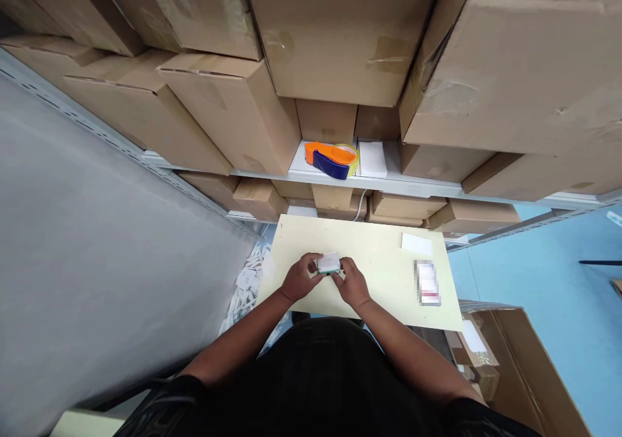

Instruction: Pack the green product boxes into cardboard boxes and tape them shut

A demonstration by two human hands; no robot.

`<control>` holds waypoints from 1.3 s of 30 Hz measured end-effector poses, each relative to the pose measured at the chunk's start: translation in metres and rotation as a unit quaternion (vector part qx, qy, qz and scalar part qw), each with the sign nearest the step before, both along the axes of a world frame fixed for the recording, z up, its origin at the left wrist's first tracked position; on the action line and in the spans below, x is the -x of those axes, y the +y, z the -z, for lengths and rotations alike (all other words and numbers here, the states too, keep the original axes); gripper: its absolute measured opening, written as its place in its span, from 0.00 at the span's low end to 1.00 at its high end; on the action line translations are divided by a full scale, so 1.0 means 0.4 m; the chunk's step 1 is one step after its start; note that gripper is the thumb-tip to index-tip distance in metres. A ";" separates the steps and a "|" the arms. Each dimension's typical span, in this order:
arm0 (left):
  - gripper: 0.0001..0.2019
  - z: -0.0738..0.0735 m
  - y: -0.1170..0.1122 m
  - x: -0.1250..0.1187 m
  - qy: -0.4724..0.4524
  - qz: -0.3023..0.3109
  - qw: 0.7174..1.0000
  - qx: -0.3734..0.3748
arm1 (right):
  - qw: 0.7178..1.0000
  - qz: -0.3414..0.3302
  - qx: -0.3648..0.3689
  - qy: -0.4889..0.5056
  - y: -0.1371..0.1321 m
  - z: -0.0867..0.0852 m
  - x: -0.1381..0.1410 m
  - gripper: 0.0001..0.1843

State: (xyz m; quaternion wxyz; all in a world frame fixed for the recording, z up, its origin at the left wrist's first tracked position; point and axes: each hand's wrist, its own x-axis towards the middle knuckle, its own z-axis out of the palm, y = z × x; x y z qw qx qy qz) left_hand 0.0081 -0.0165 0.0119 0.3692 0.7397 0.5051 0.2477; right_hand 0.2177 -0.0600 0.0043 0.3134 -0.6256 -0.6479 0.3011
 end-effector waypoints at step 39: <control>0.14 0.027 -0.006 0.028 0.078 0.120 0.962 -0.233 | 0.997 -0.043 -0.066 -0.006 0.023 0.008 -0.033 0.14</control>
